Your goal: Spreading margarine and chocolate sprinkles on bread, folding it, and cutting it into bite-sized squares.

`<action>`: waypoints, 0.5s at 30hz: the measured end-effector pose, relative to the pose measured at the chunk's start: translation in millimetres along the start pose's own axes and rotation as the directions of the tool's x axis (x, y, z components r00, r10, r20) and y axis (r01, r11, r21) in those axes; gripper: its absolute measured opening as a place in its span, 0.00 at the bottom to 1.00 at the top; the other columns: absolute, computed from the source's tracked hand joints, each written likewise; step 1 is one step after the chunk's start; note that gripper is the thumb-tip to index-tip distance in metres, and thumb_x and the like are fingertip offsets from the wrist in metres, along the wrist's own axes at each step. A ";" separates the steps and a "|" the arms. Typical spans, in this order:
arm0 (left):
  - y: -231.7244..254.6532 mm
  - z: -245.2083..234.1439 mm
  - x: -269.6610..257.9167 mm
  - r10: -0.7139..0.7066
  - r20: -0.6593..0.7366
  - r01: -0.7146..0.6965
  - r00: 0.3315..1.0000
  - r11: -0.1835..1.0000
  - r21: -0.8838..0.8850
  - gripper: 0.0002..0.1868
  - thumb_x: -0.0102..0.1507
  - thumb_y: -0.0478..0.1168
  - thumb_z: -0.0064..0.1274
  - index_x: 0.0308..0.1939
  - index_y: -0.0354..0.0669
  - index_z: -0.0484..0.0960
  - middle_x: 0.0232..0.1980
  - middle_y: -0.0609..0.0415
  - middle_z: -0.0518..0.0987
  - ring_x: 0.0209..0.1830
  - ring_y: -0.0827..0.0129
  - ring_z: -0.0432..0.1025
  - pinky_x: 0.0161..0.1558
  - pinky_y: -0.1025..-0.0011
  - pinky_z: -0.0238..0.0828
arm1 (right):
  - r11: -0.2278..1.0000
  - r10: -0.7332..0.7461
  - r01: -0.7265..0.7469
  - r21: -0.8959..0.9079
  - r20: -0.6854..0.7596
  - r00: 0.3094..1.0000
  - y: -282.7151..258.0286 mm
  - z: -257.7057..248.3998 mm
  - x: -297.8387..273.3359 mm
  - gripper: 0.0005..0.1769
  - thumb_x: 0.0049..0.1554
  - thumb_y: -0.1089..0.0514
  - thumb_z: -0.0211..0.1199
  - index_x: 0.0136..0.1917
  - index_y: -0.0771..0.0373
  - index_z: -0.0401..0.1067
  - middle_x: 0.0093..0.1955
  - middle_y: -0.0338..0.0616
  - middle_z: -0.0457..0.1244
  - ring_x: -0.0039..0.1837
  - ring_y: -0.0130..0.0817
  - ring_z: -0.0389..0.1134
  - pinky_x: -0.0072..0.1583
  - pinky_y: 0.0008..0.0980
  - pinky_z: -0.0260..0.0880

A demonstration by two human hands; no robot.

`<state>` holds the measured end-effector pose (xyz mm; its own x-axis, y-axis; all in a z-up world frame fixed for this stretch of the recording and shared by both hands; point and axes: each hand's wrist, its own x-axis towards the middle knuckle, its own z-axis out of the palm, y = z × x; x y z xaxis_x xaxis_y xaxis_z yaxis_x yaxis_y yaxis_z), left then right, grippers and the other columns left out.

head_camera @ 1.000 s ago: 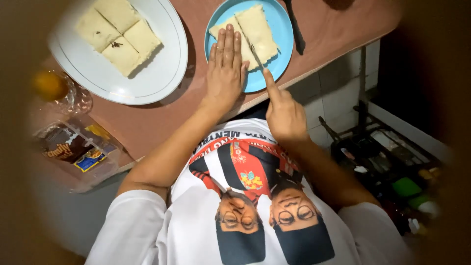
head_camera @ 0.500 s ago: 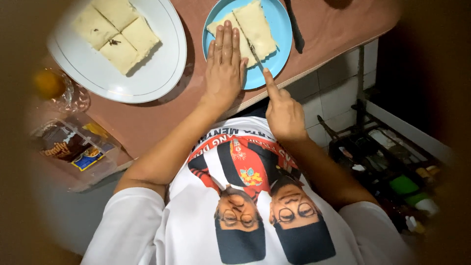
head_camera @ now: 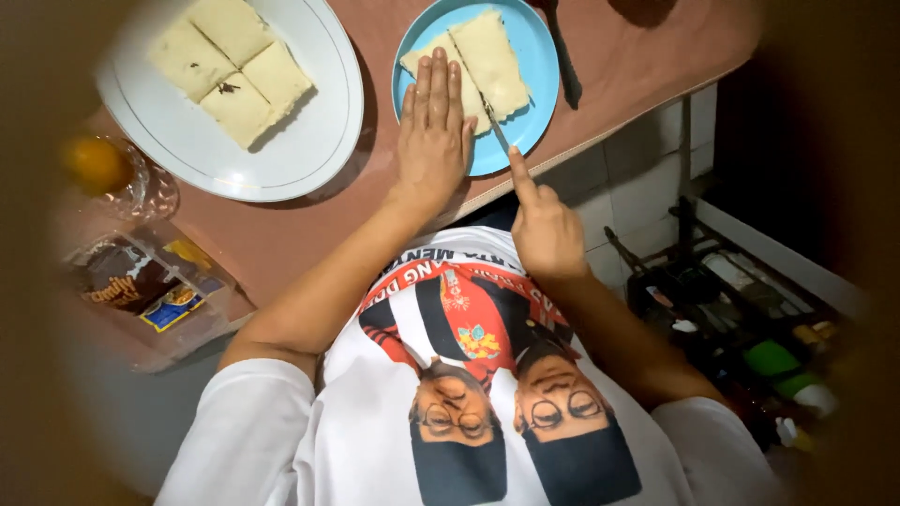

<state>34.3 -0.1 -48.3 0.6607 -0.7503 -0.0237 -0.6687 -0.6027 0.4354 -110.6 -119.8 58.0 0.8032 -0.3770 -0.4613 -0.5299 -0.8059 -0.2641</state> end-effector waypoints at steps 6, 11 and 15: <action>0.3 -0.2 0.1 0.005 0.002 -0.005 1.000 1.000 0.022 0.40 0.77 0.48 0.45 0.83 0.29 0.45 0.85 0.37 0.39 0.87 0.49 0.36 0.83 0.53 0.37 | 0.999 0.025 -0.027 0.034 0.051 0.998 1.1 -8.4 -10.6 0.46 0.55 0.67 0.59 0.83 0.45 0.52 0.39 0.58 0.63 0.38 0.60 0.68 0.43 0.57 0.69; 3.1 -4.1 0.8 -0.011 0.028 0.010 1.000 1.000 0.027 0.39 0.77 0.47 0.44 0.83 0.28 0.46 0.86 0.37 0.40 0.87 0.48 0.36 0.83 0.53 0.36 | 1.000 0.028 -0.027 -0.011 0.038 0.999 -5.2 -7.4 -10.6 0.46 0.53 0.69 0.57 0.83 0.46 0.54 0.40 0.58 0.64 0.39 0.60 0.69 0.44 0.56 0.69; 3.8 1.3 0.6 -0.014 -0.007 0.014 1.000 1.000 0.018 0.39 0.76 0.47 0.44 0.83 0.29 0.46 0.86 0.38 0.40 0.87 0.50 0.36 0.84 0.54 0.35 | 0.999 0.036 -0.036 -0.001 0.029 0.999 -6.3 -2.3 -8.5 0.45 0.54 0.68 0.56 0.83 0.49 0.54 0.39 0.59 0.64 0.40 0.62 0.69 0.44 0.57 0.70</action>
